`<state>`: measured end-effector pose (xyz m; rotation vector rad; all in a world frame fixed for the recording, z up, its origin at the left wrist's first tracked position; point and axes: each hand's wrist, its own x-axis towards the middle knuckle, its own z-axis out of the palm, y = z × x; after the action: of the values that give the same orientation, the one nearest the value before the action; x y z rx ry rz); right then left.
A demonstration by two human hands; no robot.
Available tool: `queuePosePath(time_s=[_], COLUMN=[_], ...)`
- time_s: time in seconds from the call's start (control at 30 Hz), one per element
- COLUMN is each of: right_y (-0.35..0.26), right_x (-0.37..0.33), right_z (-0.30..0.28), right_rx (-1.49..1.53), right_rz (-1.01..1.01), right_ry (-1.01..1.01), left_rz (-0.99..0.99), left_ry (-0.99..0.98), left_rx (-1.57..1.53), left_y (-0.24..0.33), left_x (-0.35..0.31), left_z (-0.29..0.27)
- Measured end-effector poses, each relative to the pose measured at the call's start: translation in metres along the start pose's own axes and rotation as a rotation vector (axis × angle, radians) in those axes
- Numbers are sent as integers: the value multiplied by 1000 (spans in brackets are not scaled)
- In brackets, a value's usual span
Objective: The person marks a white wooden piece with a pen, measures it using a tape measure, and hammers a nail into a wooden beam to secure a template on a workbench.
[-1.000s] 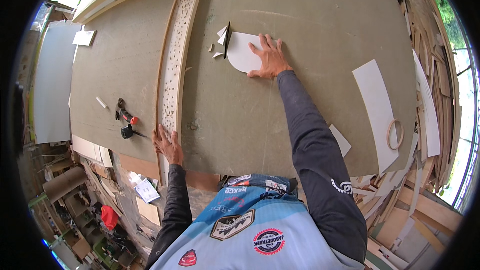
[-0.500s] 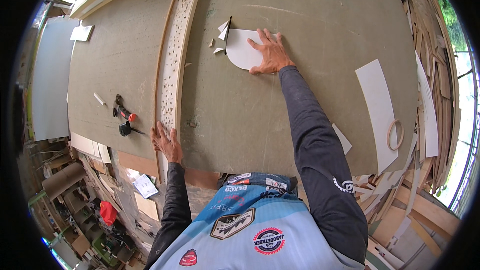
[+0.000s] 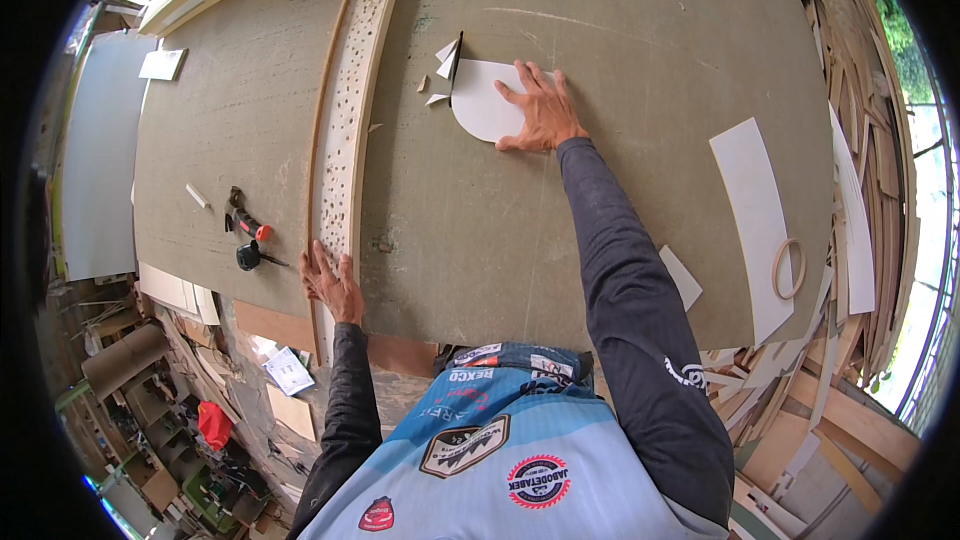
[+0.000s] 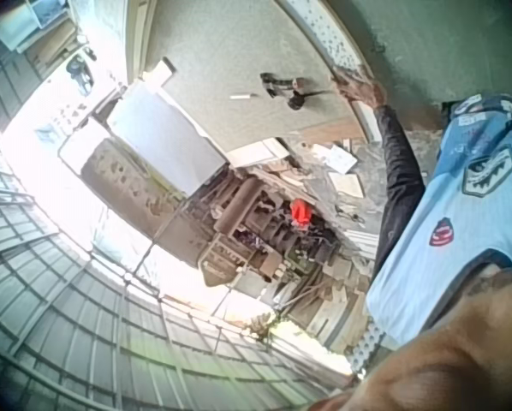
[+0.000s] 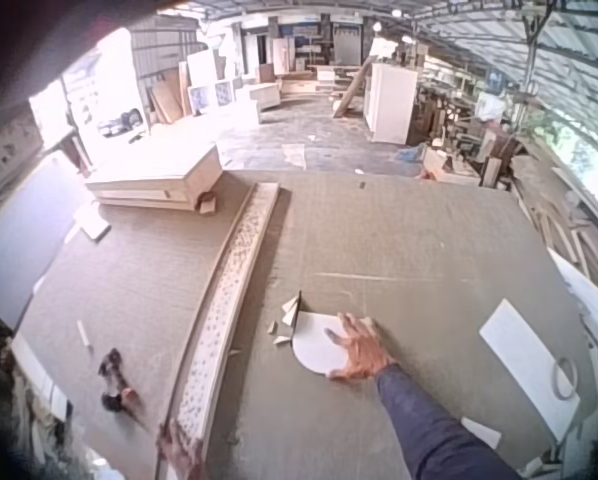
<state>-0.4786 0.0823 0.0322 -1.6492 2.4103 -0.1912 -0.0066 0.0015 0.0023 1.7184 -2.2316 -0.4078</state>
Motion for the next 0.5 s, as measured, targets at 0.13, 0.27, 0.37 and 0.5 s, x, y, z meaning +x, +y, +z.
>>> queuePosePath(time_s=[0.13, 0.27, 0.37, 0.5], right_y=[0, 0, 1, -1], right_x=[0, 1, 1, 3], right_z=[1, 2, 2, 3], right_rx=[16, 11, 13, 27], right_rz=[-2, 1, 9, 41], right_ry=[10, 8, 11, 34], left_rz=[-8, -2, 19, 15], left_ry=[0, 11, 27, 28], left_rx=[-3, 9, 12, 24], left_y=[0, -2, -2, -2], left_x=[-1, -1, 0, 0], left_z=[0, 1, 3, 2])
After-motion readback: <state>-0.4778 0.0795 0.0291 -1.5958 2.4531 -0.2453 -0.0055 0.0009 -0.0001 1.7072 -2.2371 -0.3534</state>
